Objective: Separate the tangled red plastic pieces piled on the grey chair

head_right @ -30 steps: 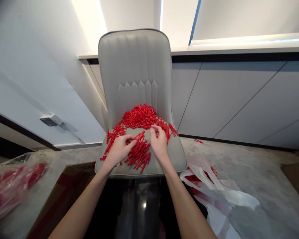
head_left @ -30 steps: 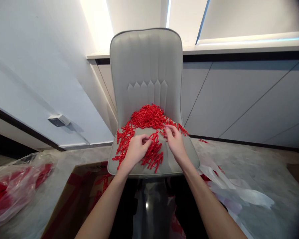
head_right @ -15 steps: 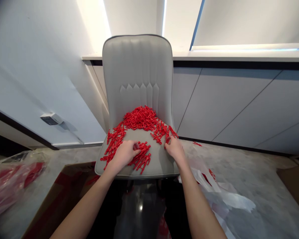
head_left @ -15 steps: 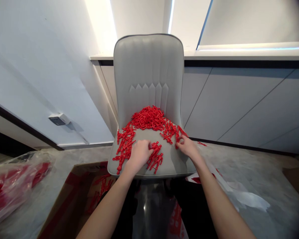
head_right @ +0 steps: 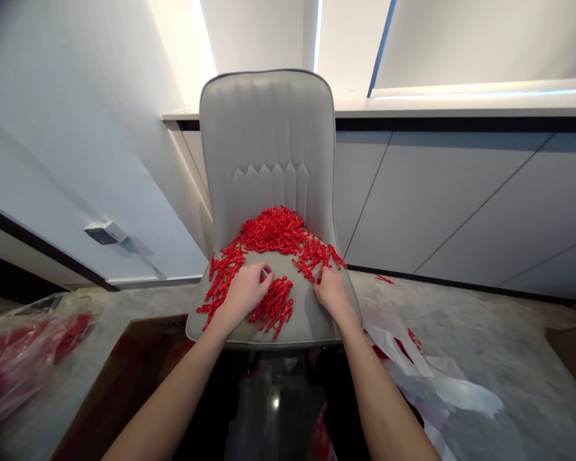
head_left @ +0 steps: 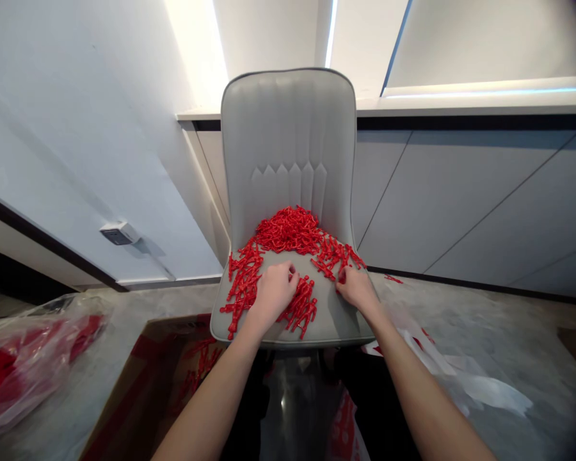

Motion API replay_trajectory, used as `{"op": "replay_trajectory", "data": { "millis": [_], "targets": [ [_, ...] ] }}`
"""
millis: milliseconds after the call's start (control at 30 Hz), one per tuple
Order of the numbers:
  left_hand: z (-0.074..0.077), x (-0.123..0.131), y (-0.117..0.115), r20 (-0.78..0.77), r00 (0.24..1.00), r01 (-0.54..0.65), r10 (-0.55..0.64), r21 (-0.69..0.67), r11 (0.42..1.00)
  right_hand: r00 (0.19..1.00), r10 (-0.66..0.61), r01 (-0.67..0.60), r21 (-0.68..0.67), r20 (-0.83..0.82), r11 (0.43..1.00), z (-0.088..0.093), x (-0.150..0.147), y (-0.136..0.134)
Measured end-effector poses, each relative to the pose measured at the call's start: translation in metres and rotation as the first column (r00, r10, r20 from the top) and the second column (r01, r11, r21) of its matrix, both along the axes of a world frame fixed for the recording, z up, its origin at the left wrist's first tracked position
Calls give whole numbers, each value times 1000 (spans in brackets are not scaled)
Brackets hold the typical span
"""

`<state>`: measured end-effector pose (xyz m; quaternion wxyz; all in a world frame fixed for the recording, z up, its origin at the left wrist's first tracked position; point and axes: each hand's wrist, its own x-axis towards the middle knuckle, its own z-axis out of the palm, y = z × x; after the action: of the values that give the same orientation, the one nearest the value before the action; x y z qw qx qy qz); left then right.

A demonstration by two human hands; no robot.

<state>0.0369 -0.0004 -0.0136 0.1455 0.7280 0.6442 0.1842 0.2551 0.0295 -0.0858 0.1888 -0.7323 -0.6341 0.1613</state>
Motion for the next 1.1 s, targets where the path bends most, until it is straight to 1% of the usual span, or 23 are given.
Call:
{"op": "replay_trajectory", "data": {
  "millis": [67,133,167,267,333,433,533,667,733,867,933,1033,1100],
  "targets": [
    [-4,-4,15,-21,999,-28,28,40,999,999,-21,21,16,-29,1000,-1,-2,-2],
    [-11,-7,31,-47,997,-57,59,45,997,997,-40,43,44,-72,998,0,-3,-3],
    [-16,-8,40,-55,996,-65,67,45,997,995,-42,49,69,-94,996,1,-2,-4],
    [-33,-9,62,-84,995,-41,45,47,998,983,-48,76,158,-177,984,6,1,-6],
    [-44,-10,72,-109,994,-15,19,43,999,958,-43,99,185,-285,978,9,2,-8],
    [-56,-13,80,-150,989,-12,18,38,999,881,8,84,174,-474,981,14,-1,-10],
    [-60,-16,83,-125,992,0,9,76,997,801,55,59,171,-596,984,17,-7,-10],
    [-56,-18,85,-85,996,9,2,133,991,712,85,66,187,-697,980,17,-14,-7],
    [-54,-19,87,-16,1000,-8,11,199,980,690,86,82,196,-718,977,16,-18,-5],
    [-56,-23,93,231,972,-117,30,373,920,696,87,92,210,-713,973,14,-24,-3],
    [-59,-25,94,292,956,-140,20,396,908,708,93,88,218,-700,972,13,-26,-2],
    [-63,-26,93,346,938,-163,27,370,915,716,104,75,224,-690,972,10,-29,0],
    [-63,-27,91,395,918,-194,34,372,908,715,112,61,222,-690,973,9,-31,1]
  ]
}}
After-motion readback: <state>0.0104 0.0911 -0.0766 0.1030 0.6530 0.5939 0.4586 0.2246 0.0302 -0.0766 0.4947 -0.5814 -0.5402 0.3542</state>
